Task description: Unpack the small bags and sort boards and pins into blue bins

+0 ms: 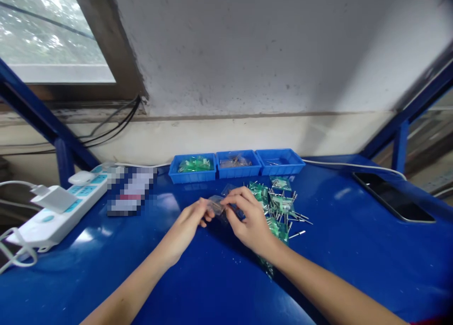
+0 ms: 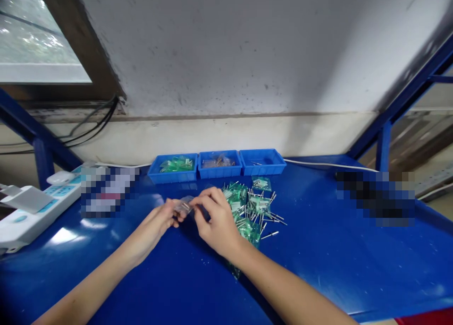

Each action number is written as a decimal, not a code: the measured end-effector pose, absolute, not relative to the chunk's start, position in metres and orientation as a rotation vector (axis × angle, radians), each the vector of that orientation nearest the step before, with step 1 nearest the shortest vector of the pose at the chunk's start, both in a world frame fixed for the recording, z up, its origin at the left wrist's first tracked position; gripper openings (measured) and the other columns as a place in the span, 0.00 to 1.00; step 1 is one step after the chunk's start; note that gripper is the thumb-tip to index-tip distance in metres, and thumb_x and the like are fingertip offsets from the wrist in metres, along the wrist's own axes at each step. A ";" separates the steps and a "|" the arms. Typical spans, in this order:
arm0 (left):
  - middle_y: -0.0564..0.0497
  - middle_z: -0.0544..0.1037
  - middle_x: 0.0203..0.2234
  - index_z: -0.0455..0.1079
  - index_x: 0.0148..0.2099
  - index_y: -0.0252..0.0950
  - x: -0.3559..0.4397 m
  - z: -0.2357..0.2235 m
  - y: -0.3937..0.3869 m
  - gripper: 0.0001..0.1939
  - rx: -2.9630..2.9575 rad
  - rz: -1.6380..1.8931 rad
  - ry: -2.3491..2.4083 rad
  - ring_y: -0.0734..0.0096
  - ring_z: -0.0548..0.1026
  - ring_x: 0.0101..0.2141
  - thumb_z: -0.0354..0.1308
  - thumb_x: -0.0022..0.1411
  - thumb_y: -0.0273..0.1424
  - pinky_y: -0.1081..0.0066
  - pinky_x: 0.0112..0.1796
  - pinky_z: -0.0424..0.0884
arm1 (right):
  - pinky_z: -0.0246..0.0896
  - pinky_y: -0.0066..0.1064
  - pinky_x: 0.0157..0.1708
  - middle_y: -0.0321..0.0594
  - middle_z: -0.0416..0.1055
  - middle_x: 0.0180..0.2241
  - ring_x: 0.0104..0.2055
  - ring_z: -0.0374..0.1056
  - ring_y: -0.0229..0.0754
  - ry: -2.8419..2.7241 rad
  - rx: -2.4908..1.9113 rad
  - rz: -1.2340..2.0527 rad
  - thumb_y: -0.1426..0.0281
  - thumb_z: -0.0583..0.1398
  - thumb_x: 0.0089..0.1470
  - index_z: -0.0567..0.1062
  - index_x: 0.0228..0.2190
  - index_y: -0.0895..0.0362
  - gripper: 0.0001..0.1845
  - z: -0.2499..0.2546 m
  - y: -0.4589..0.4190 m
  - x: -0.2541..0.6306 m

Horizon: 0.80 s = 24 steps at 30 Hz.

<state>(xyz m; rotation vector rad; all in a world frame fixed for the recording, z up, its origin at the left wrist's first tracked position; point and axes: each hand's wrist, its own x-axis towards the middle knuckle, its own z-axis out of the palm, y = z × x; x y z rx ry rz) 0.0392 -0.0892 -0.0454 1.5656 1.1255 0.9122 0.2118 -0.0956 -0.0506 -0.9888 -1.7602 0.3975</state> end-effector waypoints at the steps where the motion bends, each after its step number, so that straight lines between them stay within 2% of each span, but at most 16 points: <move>1: 0.48 0.71 0.28 0.69 0.39 0.35 0.039 -0.044 -0.089 0.23 1.463 0.931 1.114 0.70 0.70 0.29 0.41 0.66 0.46 0.70 0.29 0.68 | 0.61 0.35 0.38 0.43 0.65 0.37 0.41 0.63 0.43 -1.776 -0.973 0.365 0.76 0.53 0.53 0.74 0.33 0.54 0.11 -0.052 -0.096 0.212; 4: 0.52 0.70 0.25 0.68 0.36 0.35 0.037 -0.043 -0.087 0.15 1.456 0.985 1.149 0.73 0.68 0.26 0.51 0.63 0.43 0.73 0.28 0.65 | 0.62 0.34 0.37 0.45 0.61 0.42 0.42 0.62 0.43 -1.788 -0.990 0.366 0.78 0.52 0.52 0.75 0.33 0.54 0.14 -0.054 -0.097 0.211; 6: 0.53 0.71 0.26 0.68 0.36 0.36 0.036 -0.045 -0.087 0.10 1.604 1.039 1.204 0.74 0.69 0.27 0.54 0.62 0.38 0.72 0.29 0.65 | 0.61 0.35 0.40 0.45 0.60 0.42 0.43 0.62 0.43 -1.758 -1.042 0.432 0.77 0.53 0.53 0.76 0.34 0.55 0.13 -0.052 -0.096 0.210; 9: 0.52 0.72 0.29 0.69 0.37 0.37 0.036 -0.048 -0.089 0.05 1.967 1.191 1.239 0.72 0.70 0.30 0.54 0.62 0.32 0.71 0.32 0.66 | 0.58 0.35 0.42 0.41 0.64 0.33 0.39 0.63 0.41 -1.694 -1.142 0.665 0.68 0.55 0.56 0.76 0.29 0.57 0.11 -0.045 -0.096 0.210; 12: 0.51 0.71 0.31 0.71 0.37 0.38 0.038 -0.048 -0.094 0.05 2.376 1.278 1.117 0.71 0.69 0.33 0.54 0.62 0.25 0.70 0.36 0.66 | 0.57 0.30 0.33 0.35 0.63 0.23 0.29 0.61 0.37 -1.581 -1.171 1.030 0.58 0.52 0.58 0.73 0.21 0.58 0.22 -0.041 -0.096 0.207; 14: 0.51 0.70 0.32 0.71 0.37 0.38 0.040 -0.048 -0.097 0.07 2.515 1.233 1.054 0.70 0.68 0.35 0.53 0.62 0.23 0.68 0.38 0.66 | 0.54 0.28 0.27 0.33 0.63 0.19 0.24 0.59 0.35 -1.520 -1.155 1.138 0.58 0.53 0.57 0.71 0.19 0.58 0.22 -0.042 -0.096 0.204; 19: 0.47 0.70 0.39 0.69 0.44 0.38 0.042 -0.048 -0.098 0.08 2.503 0.947 1.256 0.63 0.67 0.42 0.51 0.63 0.29 0.62 0.44 0.65 | 0.48 0.26 0.20 0.31 0.64 0.17 0.19 0.56 0.33 -1.314 -1.127 0.854 0.65 0.61 0.48 0.73 0.23 0.58 0.09 -0.033 -0.084 0.217; 21: 0.47 0.72 0.37 0.69 0.45 0.38 0.043 -0.049 -0.096 0.10 2.439 0.831 1.419 0.61 0.68 0.40 0.51 0.64 0.34 0.60 0.42 0.65 | 0.50 0.26 0.21 0.32 0.64 0.20 0.21 0.57 0.33 -1.165 -1.103 0.725 0.66 0.62 0.48 0.73 0.26 0.57 0.07 -0.017 -0.075 0.237; 24: 0.46 0.73 0.35 0.70 0.46 0.37 0.048 -0.053 -0.092 0.17 2.387 0.661 1.631 0.56 0.68 0.40 0.51 0.62 0.43 0.57 0.39 0.64 | 0.48 0.26 0.22 0.28 0.58 0.20 0.21 0.53 0.32 -0.863 -1.024 0.421 0.64 0.57 0.52 0.65 0.26 0.54 0.08 0.017 -0.067 0.278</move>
